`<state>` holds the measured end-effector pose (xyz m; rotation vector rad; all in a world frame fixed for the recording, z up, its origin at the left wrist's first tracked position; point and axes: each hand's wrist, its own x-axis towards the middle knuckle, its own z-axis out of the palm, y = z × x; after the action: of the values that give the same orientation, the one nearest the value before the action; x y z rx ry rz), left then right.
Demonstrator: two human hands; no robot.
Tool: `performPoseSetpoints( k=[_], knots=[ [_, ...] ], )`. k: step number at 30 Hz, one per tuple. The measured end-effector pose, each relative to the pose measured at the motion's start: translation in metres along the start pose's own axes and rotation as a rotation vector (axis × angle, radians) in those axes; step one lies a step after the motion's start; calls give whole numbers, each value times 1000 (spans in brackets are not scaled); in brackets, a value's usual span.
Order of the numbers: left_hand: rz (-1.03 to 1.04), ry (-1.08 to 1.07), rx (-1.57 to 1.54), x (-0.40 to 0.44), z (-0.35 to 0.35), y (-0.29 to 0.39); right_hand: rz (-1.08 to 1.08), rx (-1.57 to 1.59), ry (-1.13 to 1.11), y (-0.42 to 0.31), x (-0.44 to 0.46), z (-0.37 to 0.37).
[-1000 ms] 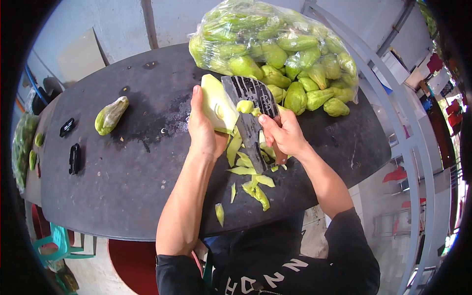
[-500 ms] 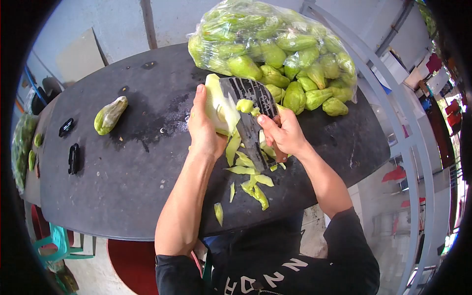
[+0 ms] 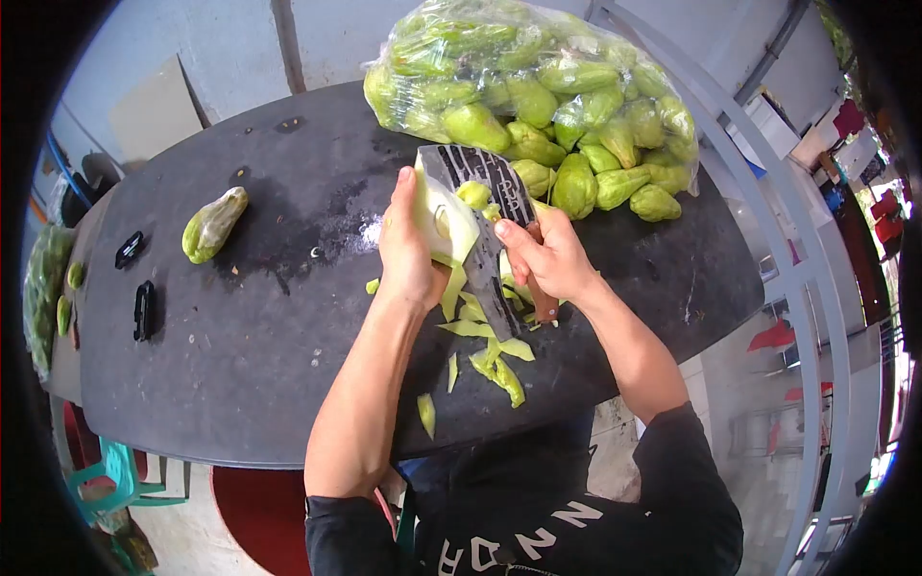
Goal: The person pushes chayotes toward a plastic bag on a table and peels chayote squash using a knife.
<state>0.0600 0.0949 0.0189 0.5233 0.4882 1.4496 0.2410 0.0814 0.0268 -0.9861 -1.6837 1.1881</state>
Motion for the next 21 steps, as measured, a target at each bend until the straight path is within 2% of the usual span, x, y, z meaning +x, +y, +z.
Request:
performPoseSetpoints(
  k=[1,8,10,12,13,14,16,17,20,21],
  knots=[
    [-43,-32,29,1,-1,1,1,-1,1,0,-1,1],
    [-9,-36,-74,-2,5,5,27,87,20,0,5,0],
    [-44,37,-223,-6,14,12,52,197,19,-13,3,-7],
    [12,-288,-248,1,-2,20,-36,219,89,-18,1,-17],
    [61,-239,-274,2,-4,24,-93,15,121,-26,-3,-20],
    [112,-191,-299,3,-5,29,-100,-12,245,-31,-10,-12],
    [200,-135,-258,-5,8,36,-297,-532,328,-30,-19,5],
    [226,-113,-272,-7,9,36,-604,-695,340,-30,-19,17],
    [285,-69,-259,2,-5,31,-859,-1114,196,-31,-29,39],
    [323,-57,-264,3,-7,33,-821,-1064,184,-29,-30,45]
  ],
)
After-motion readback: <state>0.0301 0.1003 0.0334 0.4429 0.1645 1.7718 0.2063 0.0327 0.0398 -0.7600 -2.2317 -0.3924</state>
